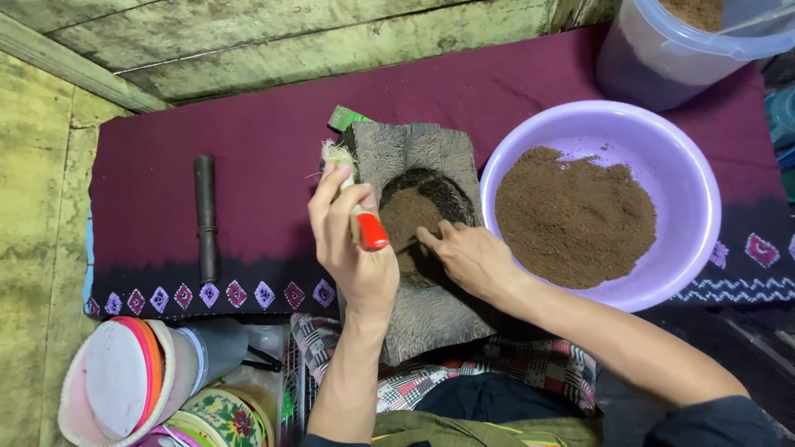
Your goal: Transferring ground powder from a stone mortar into a plastic bowl using a brush, hands, and a spoon.
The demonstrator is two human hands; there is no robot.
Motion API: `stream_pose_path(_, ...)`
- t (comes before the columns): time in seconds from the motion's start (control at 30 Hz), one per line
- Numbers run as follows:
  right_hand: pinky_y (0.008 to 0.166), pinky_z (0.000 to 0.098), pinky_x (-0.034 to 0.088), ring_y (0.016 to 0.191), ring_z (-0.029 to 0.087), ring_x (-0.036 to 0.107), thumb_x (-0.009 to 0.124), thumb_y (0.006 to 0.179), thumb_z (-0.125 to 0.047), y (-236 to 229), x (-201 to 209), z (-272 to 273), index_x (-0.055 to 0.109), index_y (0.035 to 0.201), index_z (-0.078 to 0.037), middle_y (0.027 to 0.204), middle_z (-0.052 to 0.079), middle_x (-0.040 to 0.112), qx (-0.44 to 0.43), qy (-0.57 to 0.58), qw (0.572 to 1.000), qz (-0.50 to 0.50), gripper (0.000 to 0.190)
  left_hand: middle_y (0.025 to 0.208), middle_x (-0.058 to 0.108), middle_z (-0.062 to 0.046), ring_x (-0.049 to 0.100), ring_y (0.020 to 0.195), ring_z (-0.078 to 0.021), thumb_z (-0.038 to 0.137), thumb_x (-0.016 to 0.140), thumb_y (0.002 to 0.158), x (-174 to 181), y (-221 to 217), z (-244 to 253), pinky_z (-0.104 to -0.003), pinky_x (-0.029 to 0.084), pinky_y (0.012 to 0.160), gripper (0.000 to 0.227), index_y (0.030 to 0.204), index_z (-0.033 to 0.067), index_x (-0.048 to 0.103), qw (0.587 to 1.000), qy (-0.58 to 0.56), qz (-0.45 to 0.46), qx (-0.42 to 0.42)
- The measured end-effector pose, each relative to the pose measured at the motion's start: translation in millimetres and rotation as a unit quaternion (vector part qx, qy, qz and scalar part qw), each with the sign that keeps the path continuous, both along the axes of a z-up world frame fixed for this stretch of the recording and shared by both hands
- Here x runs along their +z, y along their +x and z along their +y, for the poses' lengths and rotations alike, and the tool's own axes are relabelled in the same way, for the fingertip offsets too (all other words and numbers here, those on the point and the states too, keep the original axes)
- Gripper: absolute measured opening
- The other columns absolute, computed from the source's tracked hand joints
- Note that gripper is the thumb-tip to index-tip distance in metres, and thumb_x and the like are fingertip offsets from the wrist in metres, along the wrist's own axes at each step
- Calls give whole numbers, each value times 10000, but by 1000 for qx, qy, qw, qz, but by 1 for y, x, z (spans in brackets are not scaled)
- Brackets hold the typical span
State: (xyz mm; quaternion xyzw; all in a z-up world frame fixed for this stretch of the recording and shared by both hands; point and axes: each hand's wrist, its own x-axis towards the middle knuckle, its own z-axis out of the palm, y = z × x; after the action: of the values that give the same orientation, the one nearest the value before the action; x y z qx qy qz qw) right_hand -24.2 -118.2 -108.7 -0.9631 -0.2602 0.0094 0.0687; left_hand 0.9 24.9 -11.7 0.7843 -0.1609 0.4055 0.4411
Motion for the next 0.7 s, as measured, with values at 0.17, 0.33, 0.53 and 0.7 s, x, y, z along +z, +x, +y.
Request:
stream_pose_path(0.17,563,456,637,777,300,760,585,891,-76,18,3,-9,633,1355,-140,947,123,702,-24,6,1000,6,470,1252,599,-133,562,1310,-394,-49,624,997,6,-4,-4,-520,485,1093,135,1086,49,645,999,6,52,-15)
stream_pose_path(0.33,567,453,637,827,286,743,616,870,-58,43,-22,1,565,1453,-134,953,104,645,-62,13,995,-79,590,1272,582,-120,540,1331,-384,19,582,1018,1,-4,5,-561,424,1145,167,1147,83,667,996,41,78,-25)
stream_pose_path(0.53,526,410,602,834,272,664,522,907,-107,40,-13,11,666,1133,-106,916,88,573,-92,2,992,-87,268,1325,557,-106,519,1329,-417,-120,472,867,-6,3,7,-588,405,1137,439,1176,118,675,990,99,102,-25)
stream_pose_path(0.7,518,413,579,808,282,642,530,899,-97,59,-209,-10,685,1057,-98,895,100,569,-71,-62,992,-82,222,1266,575,-114,509,1311,-411,-44,561,967,-8,1,5,-646,390,1112,228,1084,99,695,982,145,117,-7)
